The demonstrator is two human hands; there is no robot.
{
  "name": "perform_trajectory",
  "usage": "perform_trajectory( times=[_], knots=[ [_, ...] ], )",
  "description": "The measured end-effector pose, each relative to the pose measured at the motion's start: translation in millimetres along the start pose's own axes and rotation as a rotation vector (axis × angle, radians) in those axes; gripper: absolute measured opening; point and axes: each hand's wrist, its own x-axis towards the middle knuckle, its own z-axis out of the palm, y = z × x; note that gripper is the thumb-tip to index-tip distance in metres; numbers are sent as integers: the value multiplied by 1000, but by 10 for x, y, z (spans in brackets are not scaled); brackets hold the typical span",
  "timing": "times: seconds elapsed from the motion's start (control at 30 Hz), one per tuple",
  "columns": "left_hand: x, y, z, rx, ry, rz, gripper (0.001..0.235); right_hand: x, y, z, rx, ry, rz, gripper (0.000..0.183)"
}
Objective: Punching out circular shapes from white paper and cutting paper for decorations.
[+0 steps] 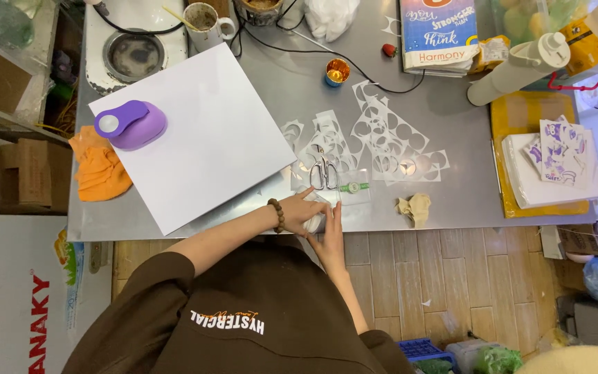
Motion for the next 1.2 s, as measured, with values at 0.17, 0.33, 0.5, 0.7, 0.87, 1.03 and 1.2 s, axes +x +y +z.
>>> perform_trajectory(
  times=[0.17, 0.33, 0.5, 0.7, 0.87, 1.03, 1.2],
  knots=[
    [71, -562, 150, 50, 91, 158, 60, 81, 334, 31, -164, -52, -37, 81],
    [167, -816, 288, 373, 15, 321, 86, 306, 386, -259, -291, -306, -42, 67],
    [273, -832, 349, 463, 171, 321, 66, 478, 609, -342, -430, -360, -62, 87],
    [66, -676, 268, 573, 314, 359, 36, 380, 207, -313, -365, -250, -302, 68],
    [-70, -445, 305, 566, -42, 126, 94, 322, 54, -274, -367, -158, -345, 51],
    [-354, -32, 202, 569, 264, -29, 103, 236, 26, -289, -341, -155, -452, 64],
    [-532, -64, 422, 603, 579, 66, 61, 156, 54, -193, -409, -103, -555, 64]
  ],
)
